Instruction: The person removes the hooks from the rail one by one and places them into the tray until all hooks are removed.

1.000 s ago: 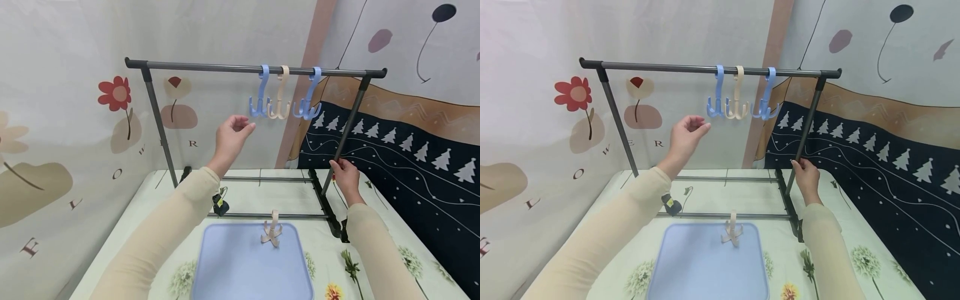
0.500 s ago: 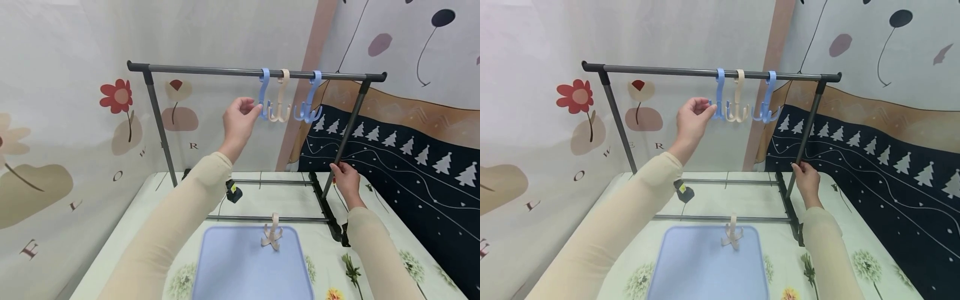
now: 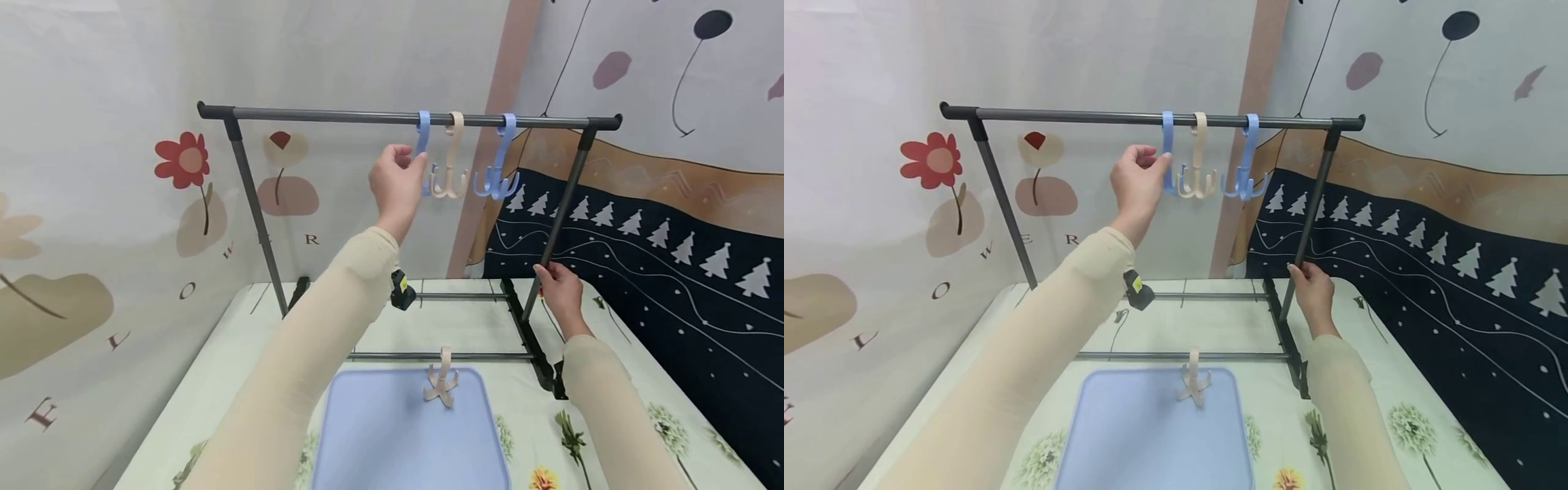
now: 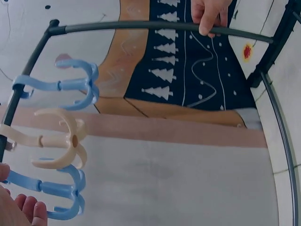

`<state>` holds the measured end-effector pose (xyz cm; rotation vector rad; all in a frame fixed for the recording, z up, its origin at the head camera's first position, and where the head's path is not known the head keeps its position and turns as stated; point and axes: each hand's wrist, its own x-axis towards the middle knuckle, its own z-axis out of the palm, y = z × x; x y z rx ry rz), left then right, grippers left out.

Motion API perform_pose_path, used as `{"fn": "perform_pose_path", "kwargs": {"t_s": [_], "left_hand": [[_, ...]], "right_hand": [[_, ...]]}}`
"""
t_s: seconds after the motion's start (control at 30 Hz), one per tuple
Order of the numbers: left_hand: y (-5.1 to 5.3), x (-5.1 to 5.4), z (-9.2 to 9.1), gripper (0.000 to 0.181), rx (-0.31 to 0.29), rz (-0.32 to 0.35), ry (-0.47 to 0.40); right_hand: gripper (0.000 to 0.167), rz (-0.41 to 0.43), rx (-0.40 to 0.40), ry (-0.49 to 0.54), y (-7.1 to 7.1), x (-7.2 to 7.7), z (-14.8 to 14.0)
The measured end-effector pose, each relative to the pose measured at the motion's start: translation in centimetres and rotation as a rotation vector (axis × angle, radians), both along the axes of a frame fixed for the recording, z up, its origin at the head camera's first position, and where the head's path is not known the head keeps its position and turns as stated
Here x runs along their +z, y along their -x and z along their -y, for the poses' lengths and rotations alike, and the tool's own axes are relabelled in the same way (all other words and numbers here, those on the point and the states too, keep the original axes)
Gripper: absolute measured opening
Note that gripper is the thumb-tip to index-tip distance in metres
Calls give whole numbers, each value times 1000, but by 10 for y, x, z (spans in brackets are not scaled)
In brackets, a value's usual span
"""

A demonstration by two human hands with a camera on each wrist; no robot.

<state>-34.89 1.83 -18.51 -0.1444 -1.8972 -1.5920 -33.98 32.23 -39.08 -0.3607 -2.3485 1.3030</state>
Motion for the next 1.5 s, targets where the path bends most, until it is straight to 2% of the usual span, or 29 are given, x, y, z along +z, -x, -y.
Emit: {"fn": "perform_pose_path", "kwargs": {"t_s": [0.1, 0.33, 0.5, 0.63, 0.9, 1.13, 1.33, 1.5], "left_hand": [[6, 0, 2, 26, 33, 8, 25], [17, 3, -2, 28, 56, 46, 58], [25, 6, -11, 27, 139, 101, 110], [27, 8, -18, 25, 190, 116, 146], [29, 7, -24, 21, 224, 97, 145], [34, 4, -26, 19, 268, 53, 188], [34, 1, -27, 18, 315, 0, 233], [35, 3, -24, 18, 341, -30, 270]], "right_hand": [[52, -3, 5, 2, 0, 0, 0], [55, -3, -5, 3, 2, -1, -2], [54, -4, -2, 24, 1, -2, 0], [53, -16, -10, 28, 1, -3, 0], [50, -34, -4, 34, 3, -4, 0], [47, -36, 7, 37, 1, -3, -1], [51, -23, 9, 40, 2, -4, -1], [54, -23, 14, 48, 2, -5, -2]]}}
